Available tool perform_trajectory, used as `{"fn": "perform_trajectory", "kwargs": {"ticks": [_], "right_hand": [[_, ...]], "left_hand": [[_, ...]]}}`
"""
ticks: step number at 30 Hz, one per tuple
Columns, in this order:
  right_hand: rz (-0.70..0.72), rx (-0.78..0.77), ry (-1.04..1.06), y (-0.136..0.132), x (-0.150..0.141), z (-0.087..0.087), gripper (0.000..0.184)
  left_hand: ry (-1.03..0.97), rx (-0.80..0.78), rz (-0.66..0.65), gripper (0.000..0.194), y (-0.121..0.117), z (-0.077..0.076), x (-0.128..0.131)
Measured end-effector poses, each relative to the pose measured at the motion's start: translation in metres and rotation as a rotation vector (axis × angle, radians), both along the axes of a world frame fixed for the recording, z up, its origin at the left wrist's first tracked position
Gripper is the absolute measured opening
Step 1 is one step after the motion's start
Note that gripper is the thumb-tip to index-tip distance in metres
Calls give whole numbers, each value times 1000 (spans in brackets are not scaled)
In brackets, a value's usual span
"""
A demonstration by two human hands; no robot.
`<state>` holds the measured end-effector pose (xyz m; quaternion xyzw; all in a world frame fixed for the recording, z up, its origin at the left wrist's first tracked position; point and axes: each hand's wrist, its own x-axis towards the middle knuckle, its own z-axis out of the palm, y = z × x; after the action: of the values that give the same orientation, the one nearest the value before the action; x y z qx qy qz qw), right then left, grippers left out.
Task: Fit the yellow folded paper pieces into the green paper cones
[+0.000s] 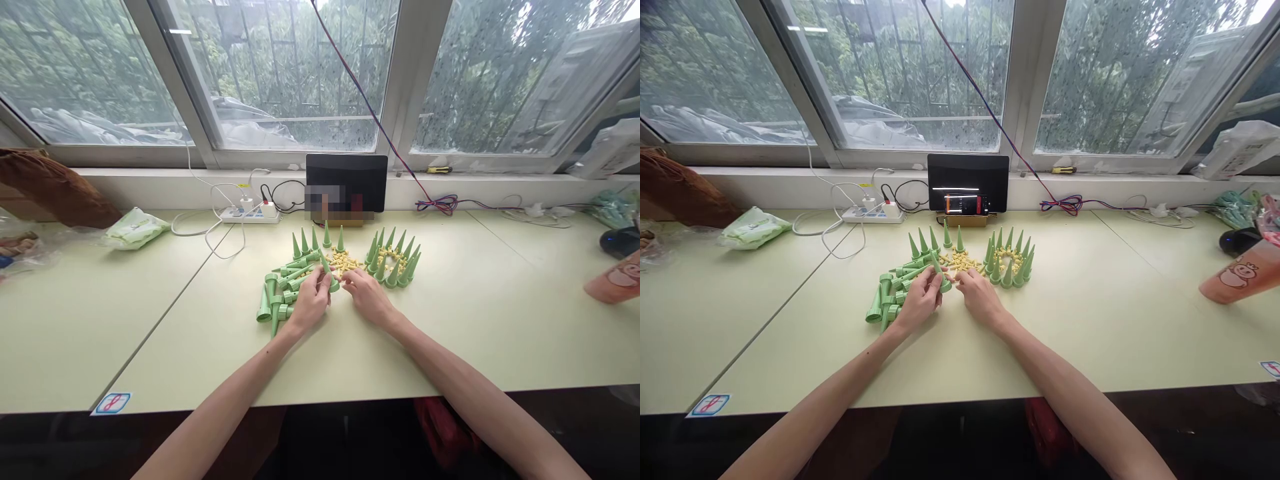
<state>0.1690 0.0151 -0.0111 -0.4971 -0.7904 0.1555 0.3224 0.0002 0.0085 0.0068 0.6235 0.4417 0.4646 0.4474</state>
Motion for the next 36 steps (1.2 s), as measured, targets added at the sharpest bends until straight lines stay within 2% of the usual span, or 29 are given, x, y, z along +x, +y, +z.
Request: {"fn": "perform_trajectory", "kwargs": {"ticks": [6, 14, 36], "right_hand": [[73, 115, 310, -2, 0, 4, 10], [120, 56, 591, -5, -7, 7, 11], [128, 23, 629, -5, -10, 6, 13]], "left_hand": [[51, 46, 45, 36, -3, 2, 0], [17, 35, 33, 36, 2, -4, -2], [-13, 1, 29, 38, 1, 1, -2]]}}
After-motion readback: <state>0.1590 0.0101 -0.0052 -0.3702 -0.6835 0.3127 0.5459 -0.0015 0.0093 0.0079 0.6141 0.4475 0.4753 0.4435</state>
